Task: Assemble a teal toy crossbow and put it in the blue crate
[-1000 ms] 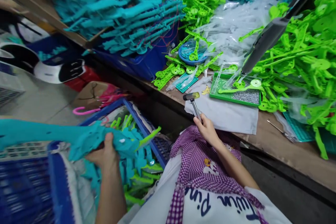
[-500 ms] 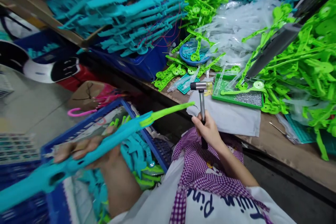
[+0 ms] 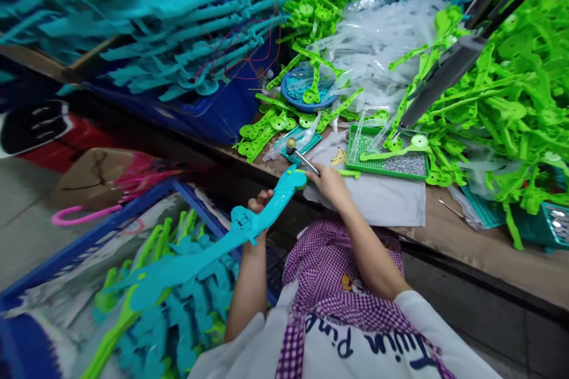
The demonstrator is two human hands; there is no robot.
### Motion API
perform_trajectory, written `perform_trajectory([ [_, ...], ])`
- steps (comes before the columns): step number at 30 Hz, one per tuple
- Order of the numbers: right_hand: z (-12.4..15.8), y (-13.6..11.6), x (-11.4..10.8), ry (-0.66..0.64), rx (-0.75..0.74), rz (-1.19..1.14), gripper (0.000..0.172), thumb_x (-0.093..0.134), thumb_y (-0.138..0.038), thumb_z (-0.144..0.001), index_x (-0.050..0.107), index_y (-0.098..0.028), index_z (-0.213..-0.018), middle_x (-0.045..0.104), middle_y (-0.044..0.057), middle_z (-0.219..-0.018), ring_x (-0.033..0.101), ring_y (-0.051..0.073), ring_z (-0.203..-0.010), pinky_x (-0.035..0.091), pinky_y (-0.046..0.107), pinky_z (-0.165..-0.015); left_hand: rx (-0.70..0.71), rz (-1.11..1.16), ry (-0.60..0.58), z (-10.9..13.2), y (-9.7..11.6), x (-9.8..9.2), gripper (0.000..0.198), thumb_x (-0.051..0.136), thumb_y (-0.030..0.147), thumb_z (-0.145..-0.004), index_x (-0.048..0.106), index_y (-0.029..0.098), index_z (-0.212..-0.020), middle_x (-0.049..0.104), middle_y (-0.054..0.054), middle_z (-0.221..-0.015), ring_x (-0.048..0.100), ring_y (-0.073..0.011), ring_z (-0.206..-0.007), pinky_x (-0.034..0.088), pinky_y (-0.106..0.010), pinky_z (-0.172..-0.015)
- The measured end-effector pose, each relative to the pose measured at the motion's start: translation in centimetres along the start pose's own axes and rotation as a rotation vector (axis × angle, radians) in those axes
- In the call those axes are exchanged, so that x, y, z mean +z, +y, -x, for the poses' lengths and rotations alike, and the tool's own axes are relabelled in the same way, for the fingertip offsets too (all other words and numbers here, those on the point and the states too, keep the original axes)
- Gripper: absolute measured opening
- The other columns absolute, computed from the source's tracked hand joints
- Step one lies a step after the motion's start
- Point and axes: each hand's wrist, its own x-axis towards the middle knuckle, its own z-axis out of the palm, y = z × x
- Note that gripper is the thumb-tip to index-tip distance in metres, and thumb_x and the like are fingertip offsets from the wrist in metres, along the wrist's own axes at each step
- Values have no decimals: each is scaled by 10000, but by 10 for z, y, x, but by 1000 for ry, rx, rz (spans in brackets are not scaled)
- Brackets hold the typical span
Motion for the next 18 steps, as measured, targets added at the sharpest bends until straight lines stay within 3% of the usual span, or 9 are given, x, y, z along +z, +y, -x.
perform_trajectory([
  [3,0,-1,-1,-9,15,44,418,492,-437,-957,582,-288,-1336,735,93,-1124,669,278,-1050,470,332,-845,-89,63,-44,22,-8,23,384,471,539,-896,566,198,-747,711,-73,-1065,613,-215,-1188,498,-408,-964],
  [6,2,0,1,15,6,54,417,490,-438,-961,584,-270,-1331,734,104,-1134,671,279,-1055,472,338,-858,-189,5,-154,67,-3,34,218,745,385,-690,677,201,-787,733,-102,-966,672,-292,-1073,521,-456,-943],
  [8,3,1,3,28,-8,49,417,479,-439,-968,580,-277,-1339,732,103,-1147,672,284,-1060,471,345,-866,-216,-79,-247,102,18,22,232,839,240,-544,730,210,-748,745,-113,-935,684,-323,-1016,497,-457,-998],
  [10,4,2,4,38,-7,53,436,464,-448,-975,558,-283,-1368,731,104,-1158,672,292,-1060,473,357,-869,-97,-329,-425,123,53,-5,243,796,268,-651,766,262,-892,740,-86,-1071,663,-299,-1078,463,-429,-1060],
  [11,5,2,5,39,-4,61,450,457,-455,-977,545,-283,-1383,730,107,-1159,673,295,-1057,475,363,-868,11,-407,-353,125,73,-21,263,800,294,-664,763,274,-923,736,-72,-1093,657,-293,-1092,461,-416,-1067],
  [13,6,1,6,42,4,87,471,448,-469,-977,529,-281,-1401,732,113,-1152,674,302,-1050,481,371,-860,226,-523,-62,107,108,-51,389,834,368,-631,734,290,-999,724,-31,-1122,645,-287,-1115,431,-406,-1099],
  [14,7,1,5,42,3,101,477,443,-473,-977,522,-282,-1407,733,116,-1147,676,304,-1044,485,373,-853,267,-585,34,90,120,-61,465,853,395,-598,718,291,-1030,712,-16,-1151,627,-288,-1147,407,-404,-1117],
  [16,10,-1,5,43,-3,121,480,429,-471,-983,508,-284,-1418,733,119,-1144,685,306,-1024,492,378,-840,173,-620,99,48,131,-71,513,914,349,-464,719,252,-929,724,-42,-1107,621,-306,-1143,444,-382,-1069],
  [18,13,-2,4,44,-9,130,485,414,-463,-989,489,-285,-1433,730,121,-1153,695,304,-999,497,379,-832,-4,-450,91,14,125,-68,491,942,252,-333,690,221,-753,742,-73,-851,692,-305,-868,565,-358,-811],
])
